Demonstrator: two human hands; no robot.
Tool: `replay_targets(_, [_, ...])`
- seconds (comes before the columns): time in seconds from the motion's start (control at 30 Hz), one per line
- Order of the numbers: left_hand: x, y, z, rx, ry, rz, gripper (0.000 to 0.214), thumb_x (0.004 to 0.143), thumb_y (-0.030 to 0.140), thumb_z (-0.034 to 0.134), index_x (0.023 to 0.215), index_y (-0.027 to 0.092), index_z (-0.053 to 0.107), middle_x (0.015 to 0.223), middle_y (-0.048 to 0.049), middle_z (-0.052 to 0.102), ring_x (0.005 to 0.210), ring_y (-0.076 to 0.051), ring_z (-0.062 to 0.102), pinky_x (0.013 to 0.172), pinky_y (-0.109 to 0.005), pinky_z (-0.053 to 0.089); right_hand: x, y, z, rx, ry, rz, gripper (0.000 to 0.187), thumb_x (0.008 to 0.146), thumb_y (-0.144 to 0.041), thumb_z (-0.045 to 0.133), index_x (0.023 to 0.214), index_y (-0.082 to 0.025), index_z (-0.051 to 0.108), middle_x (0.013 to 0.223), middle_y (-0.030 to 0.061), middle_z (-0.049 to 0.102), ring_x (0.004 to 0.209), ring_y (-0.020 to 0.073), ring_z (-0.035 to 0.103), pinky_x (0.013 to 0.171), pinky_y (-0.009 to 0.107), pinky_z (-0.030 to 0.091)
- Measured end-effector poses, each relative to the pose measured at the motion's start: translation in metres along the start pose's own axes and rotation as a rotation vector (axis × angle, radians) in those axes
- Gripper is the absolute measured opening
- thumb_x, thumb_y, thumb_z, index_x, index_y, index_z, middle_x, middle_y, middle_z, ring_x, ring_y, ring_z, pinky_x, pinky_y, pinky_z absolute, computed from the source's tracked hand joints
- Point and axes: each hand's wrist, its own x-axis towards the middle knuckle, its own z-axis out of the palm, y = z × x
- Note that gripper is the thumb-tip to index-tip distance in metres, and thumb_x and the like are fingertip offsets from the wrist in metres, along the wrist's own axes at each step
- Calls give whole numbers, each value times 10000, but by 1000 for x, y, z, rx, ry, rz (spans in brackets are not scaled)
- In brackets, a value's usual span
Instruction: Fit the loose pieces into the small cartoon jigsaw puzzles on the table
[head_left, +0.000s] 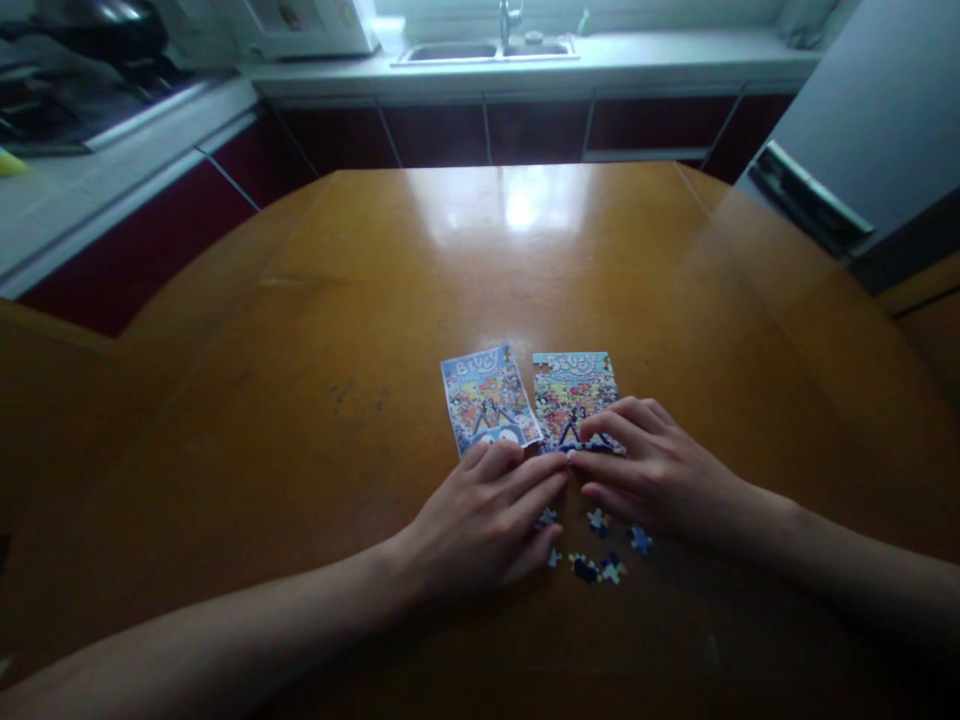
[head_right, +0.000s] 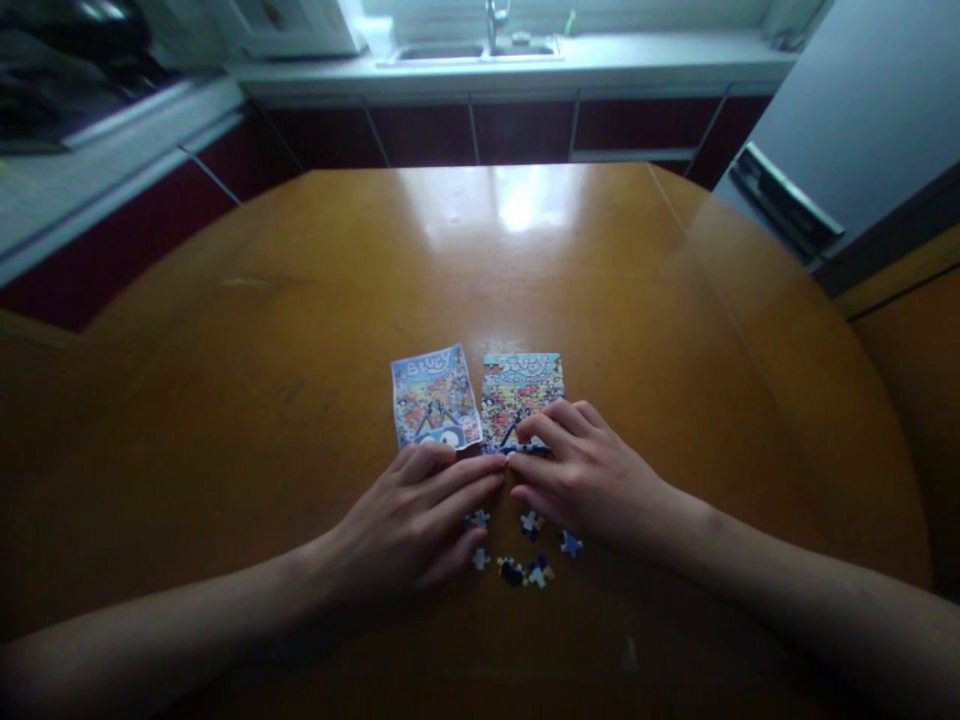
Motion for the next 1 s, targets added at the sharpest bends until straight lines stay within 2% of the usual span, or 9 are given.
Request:
replay_targets(0.13, [1, 0, -2, -89, -50, -39, 425, 941, 363, 532, 1303, 142, 557, 1414, -40, 566, 1070, -263, 469, 974, -431, 415, -1, 2, -2, 36, -45, 49, 218, 953, -362, 574, 1060, -239, 719, 1124, 88, 628, 1053, 266, 488, 898, 433, 396])
replay_targets(0.37, [1, 0, -2, -139, -45, -72, 401, 943, 340, 527, 1299, 157, 547, 1393, -53, 572, 1094, -261, 470, 1006, -431, 408, -1, 0, -3, 109, -67, 94, 223, 947, -349, 582, 1116, -279, 710, 1171, 85, 603, 1108, 282, 468, 953, 493, 382])
replay_targets(0.43, [1, 0, -1, -120, -54, -72, 409, 961, 333, 502, 1332, 163, 527, 1389, -58, 567, 1109, -263, 468, 1018, -434, 400, -1, 1, -4, 179, -18, 124, 216, 949, -307, 573, 1116, -262, 702, 1172, 92, 601, 1113, 276, 474, 955, 492, 398])
replay_targets(0.5, [2, 1, 0, -83, -67, -66, 434, 976, 340, 481, 1374, 167, 498, 1390, -64, 557, 1123, -268, 462, 1025, -441, 391, 0, 4, -5, 235, 86, 187, 208, 954, -253, 550, 1103, -236, 694, 1141, 97, 610, 1101, 263, 490, 943, 474, 424])
replay_targets(0.57, [2, 1, 1, -48, -82, -55, 469, 984, 366, 471, 1407, 165, 468, 1392, -72, 545, 1130, -275, 456, 1024, -448, 387, 1, 7, -5, 250, 197, 260, 205, 954, -216, 536, 1085, -220, 693, 1094, 96, 620, 1073, 251, 509, 922, 456, 446])
replay_targets(0.63, [3, 2, 1, -24, -105, -52, 509, 983, 404, 471, 1428, 158, 444, 1391, -83, 532, 1137, -284, 449, 1019, -455, 387, 2, 11, -5, 242, 257, 306, 192, 949, -208, 542, 1059, -213, 700, 1065, 92, 622, 1052, 245, 519, 907, 445, 456])
replay_targets(0.8, [9, 7, 1, 65, -133, -54, 584, 984, 509, 433, 1421, 122, 438, 1347, -124, 526, 1109, -302, 447, 972, -464, 400, 1, 15, -3, 239, 287, 322, 158, 939, -209, 572, 1002, -202, 717, 1052, 87, 620, 1045, 236, 524, 901, 429, 459])
replay_targets(1.0, [14, 19, 3, 141, -120, -83, 570, 990, 526, 409, 1356, 97, 486, 1273, -138, 551, 1080, -307, 462, 943, -452, 414, -3, 15, -12, 212, 323, 330, 148, 936, -201, 575, 990, -200, 713, 1055, 92, 619, 1050, 242, 534, 896, 437, 455])
